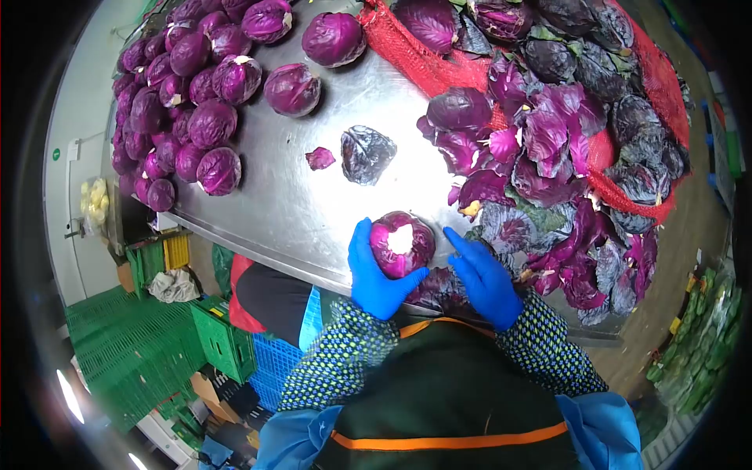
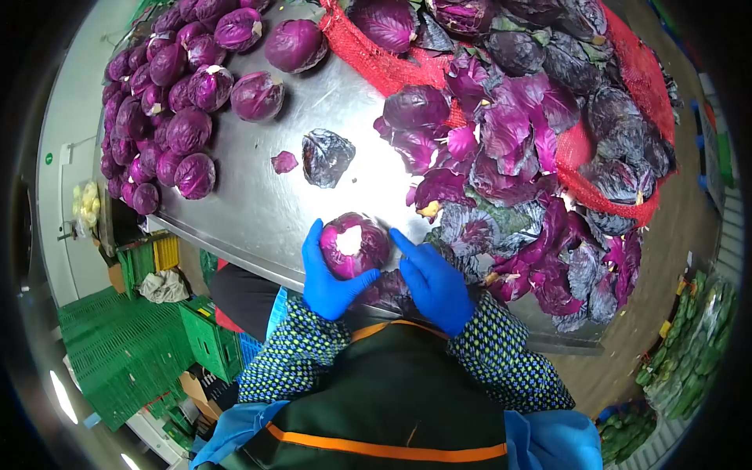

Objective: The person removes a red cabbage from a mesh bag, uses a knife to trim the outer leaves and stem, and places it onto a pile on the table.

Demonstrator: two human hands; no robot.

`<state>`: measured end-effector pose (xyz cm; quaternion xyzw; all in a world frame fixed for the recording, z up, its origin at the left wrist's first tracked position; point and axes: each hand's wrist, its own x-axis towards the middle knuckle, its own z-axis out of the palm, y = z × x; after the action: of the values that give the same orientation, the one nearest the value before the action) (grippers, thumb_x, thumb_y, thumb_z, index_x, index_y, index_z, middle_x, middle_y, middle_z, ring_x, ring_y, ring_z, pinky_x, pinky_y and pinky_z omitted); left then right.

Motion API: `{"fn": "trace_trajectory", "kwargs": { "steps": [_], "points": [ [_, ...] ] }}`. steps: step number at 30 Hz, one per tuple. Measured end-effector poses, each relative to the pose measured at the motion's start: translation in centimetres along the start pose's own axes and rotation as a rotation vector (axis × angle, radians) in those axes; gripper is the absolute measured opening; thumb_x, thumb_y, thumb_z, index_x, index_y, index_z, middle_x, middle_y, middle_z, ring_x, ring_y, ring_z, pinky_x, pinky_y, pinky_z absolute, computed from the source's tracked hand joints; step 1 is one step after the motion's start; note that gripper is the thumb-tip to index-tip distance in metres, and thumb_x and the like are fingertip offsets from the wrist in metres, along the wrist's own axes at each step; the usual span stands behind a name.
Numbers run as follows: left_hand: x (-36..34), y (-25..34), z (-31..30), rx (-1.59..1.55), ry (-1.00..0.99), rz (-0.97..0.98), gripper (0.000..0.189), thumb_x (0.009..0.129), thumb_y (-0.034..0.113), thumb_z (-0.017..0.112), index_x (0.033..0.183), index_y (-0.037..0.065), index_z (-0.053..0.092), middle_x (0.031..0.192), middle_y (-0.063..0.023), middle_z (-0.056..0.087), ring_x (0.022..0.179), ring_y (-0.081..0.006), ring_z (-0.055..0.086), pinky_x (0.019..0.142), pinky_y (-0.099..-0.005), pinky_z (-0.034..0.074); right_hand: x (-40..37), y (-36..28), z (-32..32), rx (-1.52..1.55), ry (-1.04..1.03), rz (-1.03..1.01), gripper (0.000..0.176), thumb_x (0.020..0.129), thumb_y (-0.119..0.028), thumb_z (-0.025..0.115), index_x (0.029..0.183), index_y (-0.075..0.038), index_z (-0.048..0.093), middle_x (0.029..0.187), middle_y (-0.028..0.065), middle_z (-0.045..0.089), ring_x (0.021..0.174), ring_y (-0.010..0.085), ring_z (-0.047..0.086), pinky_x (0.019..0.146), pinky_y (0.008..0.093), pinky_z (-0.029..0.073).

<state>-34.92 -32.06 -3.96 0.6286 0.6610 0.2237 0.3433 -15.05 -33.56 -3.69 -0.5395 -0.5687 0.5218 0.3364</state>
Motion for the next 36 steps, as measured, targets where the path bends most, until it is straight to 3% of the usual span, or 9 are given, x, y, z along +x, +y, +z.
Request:
{"fn": "trace_trajectory", "kwargs": {
  "steps": [3, 13, 16, 20, 24, 29, 31, 33, 36],
  "points": [
    [0.5, 0.4, -0.4, 0.020, -0.016, -0.006, 0.107, 0.055, 0.023, 0.085, 0.137, -0.001, 0.020, 0.126, -0.0201, 0.036, 0.118, -0.0319, 0.040, 0.100, -0.0403, 0.035, -0.1, -0.7, -0.7, -0.391, -0.107, -0.134, 0.047, 0.087, -0.010, 0.049, 0.134, -0.017, 0.044, 0.083, 0.0092, 0.050, 0.073, 0.0223, 0.054, 0.064, 0.0323, 0.046],
    [1.5, 1.8, 0.5, 0.169, 0.047, -0.033, 0.100, 0.052, 0.026, 0.084, 0.133, 0.003, 0.029, 0.122, -0.0204, 0.040, 0.113, -0.0367, 0.041, 0.097, -0.0439, 0.036, 2.7, -0.3, 0.0, -0.610, -0.134, -0.122, 0.048, 0.087, -0.013, 0.049, 0.134, -0.020, 0.043, 0.083, 0.0108, 0.052, 0.071, 0.0251, 0.054, 0.061, 0.0368, 0.047],
    [-0.1, 1.3, 0.9, 0.127, 0.055, 0.043, 0.102, 0.050, 0.023, 0.084, 0.133, 0.004, 0.029, 0.128, -0.0237, 0.036, 0.118, -0.0392, 0.037, 0.100, -0.0448, 0.033, 6.2, 3.2, -1.3, -0.390, -0.026, 0.160, 0.054, 0.091, -0.020, 0.051, 0.139, -0.010, 0.030, 0.089, 0.0151, 0.055, 0.078, 0.0275, 0.055, 0.072, 0.0376, 0.045],
    [-0.2, 0.6, -0.2, 0.052, -0.020, 0.093, 0.103, 0.049, 0.021, 0.086, 0.134, 0.006, 0.029, 0.135, -0.0251, 0.030, 0.125, -0.0389, 0.031, 0.105, -0.0453, 0.028, 4.4, 2.5, 1.2, 0.004, 0.166, 0.137, 0.066, 0.086, -0.025, 0.061, 0.140, -0.007, 0.028, 0.087, 0.0109, 0.053, 0.079, 0.0233, 0.053, 0.073, 0.0379, 0.044],
    [1.1, -2.1, -1.1, -0.397, -0.103, -0.083, 0.093, 0.056, 0.015, 0.085, 0.131, 0.007, 0.031, 0.130, -0.0201, 0.037, 0.123, -0.0301, 0.038, 0.103, -0.0418, 0.033, 6.2, 1.9, 2.0, 0.563, 0.104, 0.697, 0.047, 0.079, -0.026, 0.071, 0.115, -0.005, 0.050, 0.064, -0.0011, 0.050, 0.049, 0.0064, 0.046, 0.041, 0.0209, 0.037],
    [-0.8, -1.5, -3.9, -0.751, -0.105, -0.013, 0.101, 0.060, 0.020, 0.083, 0.136, 0.002, 0.019, 0.134, -0.0180, 0.033, 0.121, -0.0288, 0.040, 0.101, -0.0404, 0.036, 6.0, 0.7, -0.5, 0.544, 0.218, 0.533, 0.027, 0.080, -0.023, 0.069, 0.092, -0.007, 0.050, 0.061, -0.0010, 0.049, 0.049, 0.0086, 0.047, 0.043, 0.0224, 0.037],
    [-0.8, 2.5, -4.5, -0.939, 0.015, 0.039, 0.113, 0.056, 0.022, 0.085, 0.140, 0.003, 0.013, 0.139, -0.0171, 0.027, 0.125, -0.0294, 0.037, 0.105, -0.0412, 0.032, 5.3, 1.2, -2.7, 0.544, 0.251, 0.580, 0.028, 0.082, -0.027, 0.066, 0.094, -0.008, 0.051, 0.067, 0.0004, 0.056, 0.055, 0.0096, 0.053, 0.047, 0.0230, 0.040],
    [0.4, 4.5, -4.9, -0.722, 0.049, 0.240, 0.108, 0.054, 0.021, 0.086, 0.138, 0.003, 0.021, 0.136, -0.0179, 0.029, 0.124, -0.0312, 0.037, 0.105, -0.0428, 0.032, 4.4, -5.3, -2.5, 0.727, 0.171, 0.706, 0.053, 0.082, -0.027, 0.065, 0.124, -0.006, 0.039, 0.092, 0.0036, 0.055, 0.070, 0.0083, 0.054, 0.056, 0.0200, 0.041],
    [1.9, 6.5, -4.4, -0.312, 0.218, 0.545, 0.095, 0.052, 0.019, 0.085, 0.131, 0.005, 0.033, 0.131, -0.0202, 0.032, 0.123, -0.0352, 0.036, 0.103, -0.0446, 0.031, 2.2, -6.3, -2.2, 1.035, 0.066, 0.559, 0.067, 0.082, -0.023, 0.066, 0.136, -0.005, 0.031, 0.102, 0.0027, 0.053, 0.084, 0.0091, 0.056, 0.065, 0.0209, 0.043]
  ]
}}
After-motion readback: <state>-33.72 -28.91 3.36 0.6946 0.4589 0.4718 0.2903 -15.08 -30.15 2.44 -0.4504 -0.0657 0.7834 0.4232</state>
